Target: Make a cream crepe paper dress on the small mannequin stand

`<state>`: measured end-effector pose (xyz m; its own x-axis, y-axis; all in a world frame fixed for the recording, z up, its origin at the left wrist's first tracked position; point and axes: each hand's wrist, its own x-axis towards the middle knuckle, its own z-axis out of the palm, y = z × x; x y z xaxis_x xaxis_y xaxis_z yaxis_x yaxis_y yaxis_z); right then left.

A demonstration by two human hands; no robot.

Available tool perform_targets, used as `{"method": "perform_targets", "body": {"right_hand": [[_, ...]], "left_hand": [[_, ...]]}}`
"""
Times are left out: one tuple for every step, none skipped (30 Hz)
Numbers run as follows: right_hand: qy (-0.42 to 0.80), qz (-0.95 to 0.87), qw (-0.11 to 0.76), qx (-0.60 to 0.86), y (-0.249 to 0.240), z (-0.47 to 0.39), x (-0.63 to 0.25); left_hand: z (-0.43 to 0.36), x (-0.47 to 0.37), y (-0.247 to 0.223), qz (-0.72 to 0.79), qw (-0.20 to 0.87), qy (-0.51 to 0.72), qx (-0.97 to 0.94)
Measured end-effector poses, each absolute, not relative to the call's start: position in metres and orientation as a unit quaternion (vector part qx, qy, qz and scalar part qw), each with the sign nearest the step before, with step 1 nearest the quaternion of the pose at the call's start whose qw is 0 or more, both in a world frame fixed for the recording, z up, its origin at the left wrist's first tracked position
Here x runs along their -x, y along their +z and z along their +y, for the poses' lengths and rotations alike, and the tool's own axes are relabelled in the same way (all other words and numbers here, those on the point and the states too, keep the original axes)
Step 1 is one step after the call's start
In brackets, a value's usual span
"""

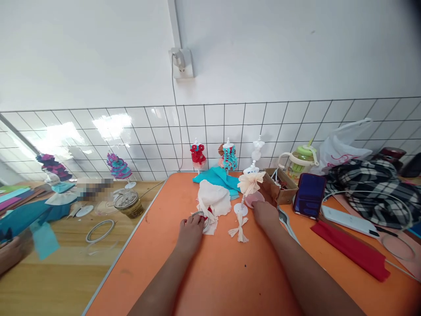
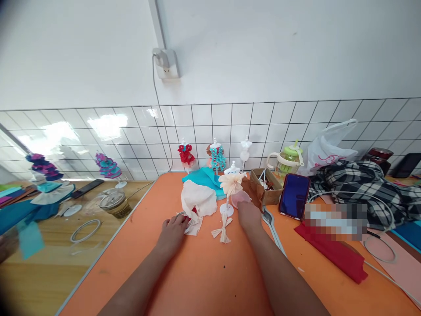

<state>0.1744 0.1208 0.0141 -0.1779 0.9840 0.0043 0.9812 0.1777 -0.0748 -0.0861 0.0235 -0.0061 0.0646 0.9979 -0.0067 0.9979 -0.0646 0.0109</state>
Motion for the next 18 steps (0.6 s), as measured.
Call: {"method": "perform_targets", "body": {"right_hand": [[0.029, -0.769, 0.021, 0.638, 0.014, 0.120, -0.175], [0.029, -0.771, 0.018, 0.636, 0.015, 0.119, -0.175], [0.029, -0.774, 0.016, 0.633, 0.018, 0.116, -0.176], [0.027, -0.776, 0.014, 0.630, 0.020, 0.111, -0.178], [0.026, -0.779, 0.011, 0.627, 0.023, 0.105, -0.179], [0.026, -0.781, 0.006, 0.624, 0.027, 0.098, -0.181], [0.028, -0.783, -0.001, 0.621, 0.030, 0.090, -0.183], [0.030, -0.786, -0.009, 0.618, 0.034, 0.081, -0.184], [0.034, -0.788, -0.017, 0.614, 0.038, 0.072, -0.184], [0.039, -0.792, -0.028, 0.609, 0.042, 0.062, -0.184], [0.044, -0.795, -0.037, 0.603, 0.046, 0.053, -0.183], [0.044, -0.801, -0.044, 0.596, 0.051, 0.044, -0.181], [0.043, -0.810, -0.048, 0.583, 0.056, 0.036, -0.178], [0.040, -0.820, -0.046, 0.568, 0.061, 0.030, -0.175], [0.037, -0.832, -0.038, 0.552, 0.065, 0.024, -0.171], [0.035, -0.844, -0.028, 0.535, 0.070, 0.019, -0.166], [0.035, -0.853, -0.019, 0.520, 0.075, 0.016, -0.161], [0.036, -0.863, -0.010, 0.504, 0.079, 0.014, -0.156]], "left_hand": [[0.023, 0.086, -0.008, 0.682, 0.005, 0.002, -0.731], [0.023, 0.086, -0.009, 0.681, 0.003, 0.003, -0.732], [0.023, 0.086, -0.011, 0.681, 0.002, 0.004, -0.732], [0.023, 0.085, -0.012, 0.682, 0.001, 0.005, -0.731], [0.023, 0.085, -0.013, 0.684, -0.001, 0.007, -0.729], [0.023, 0.085, -0.014, 0.686, -0.003, 0.009, -0.728], [0.024, 0.084, -0.014, 0.687, -0.004, 0.012, -0.727], [0.025, 0.084, -0.014, 0.686, -0.004, 0.014, -0.728], [0.026, 0.084, -0.014, 0.684, -0.004, 0.017, -0.729], [0.026, 0.084, -0.013, 0.681, -0.002, 0.019, -0.732], [0.027, 0.084, -0.012, 0.679, 0.000, 0.021, -0.734], [0.028, 0.083, -0.011, 0.678, 0.001, 0.023, -0.735], [0.028, 0.083, -0.010, 0.677, 0.003, 0.026, -0.735], [0.028, 0.083, -0.008, 0.678, 0.005, 0.028, -0.734], [0.027, 0.083, -0.007, 0.680, 0.007, 0.030, -0.733], [0.026, 0.083, -0.005, 0.680, 0.009, 0.033, -0.732], [0.025, 0.082, -0.004, 0.680, 0.010, 0.035, -0.732], [0.024, 0.082, -0.003, 0.678, 0.012, 0.037, -0.734]]}}
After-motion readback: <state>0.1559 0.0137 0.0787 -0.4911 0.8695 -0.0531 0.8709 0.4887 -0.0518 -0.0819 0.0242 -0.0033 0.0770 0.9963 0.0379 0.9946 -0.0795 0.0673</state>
